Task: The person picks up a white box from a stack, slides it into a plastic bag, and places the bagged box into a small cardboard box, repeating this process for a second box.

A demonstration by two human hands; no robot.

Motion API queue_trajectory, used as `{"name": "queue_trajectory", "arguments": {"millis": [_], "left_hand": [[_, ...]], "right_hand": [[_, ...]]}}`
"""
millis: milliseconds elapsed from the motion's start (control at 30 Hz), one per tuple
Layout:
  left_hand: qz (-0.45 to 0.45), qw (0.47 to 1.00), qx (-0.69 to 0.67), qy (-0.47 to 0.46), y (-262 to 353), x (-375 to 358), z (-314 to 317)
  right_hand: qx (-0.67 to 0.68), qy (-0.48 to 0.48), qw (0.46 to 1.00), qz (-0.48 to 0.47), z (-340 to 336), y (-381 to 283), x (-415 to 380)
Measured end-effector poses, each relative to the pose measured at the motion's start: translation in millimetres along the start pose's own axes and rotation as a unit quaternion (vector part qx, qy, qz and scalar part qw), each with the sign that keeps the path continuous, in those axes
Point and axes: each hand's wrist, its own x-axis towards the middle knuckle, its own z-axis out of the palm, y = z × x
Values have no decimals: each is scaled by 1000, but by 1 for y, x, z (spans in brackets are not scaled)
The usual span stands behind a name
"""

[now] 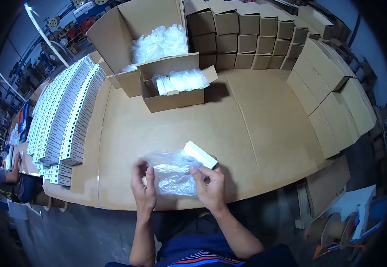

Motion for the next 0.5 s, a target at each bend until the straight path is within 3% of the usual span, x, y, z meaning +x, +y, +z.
{"name": "queue_trajectory", "arguments": {"millis": [67,133,233,500], "left_hand": [[110,983,129,71,2,-3,-8],[235,953,185,46,10,-3,-12],[302,924,229,-45,36,10,-6],[321,915,224,-101,44,24,5]], "right_hand": [[-20,23,998,-49,3,-1,-1],[-48,34,994,-96,4,-5,-2],[-84,18,991,-99,2,-1,-4],[-109,0,989,-96,1,-13,-8]]}}
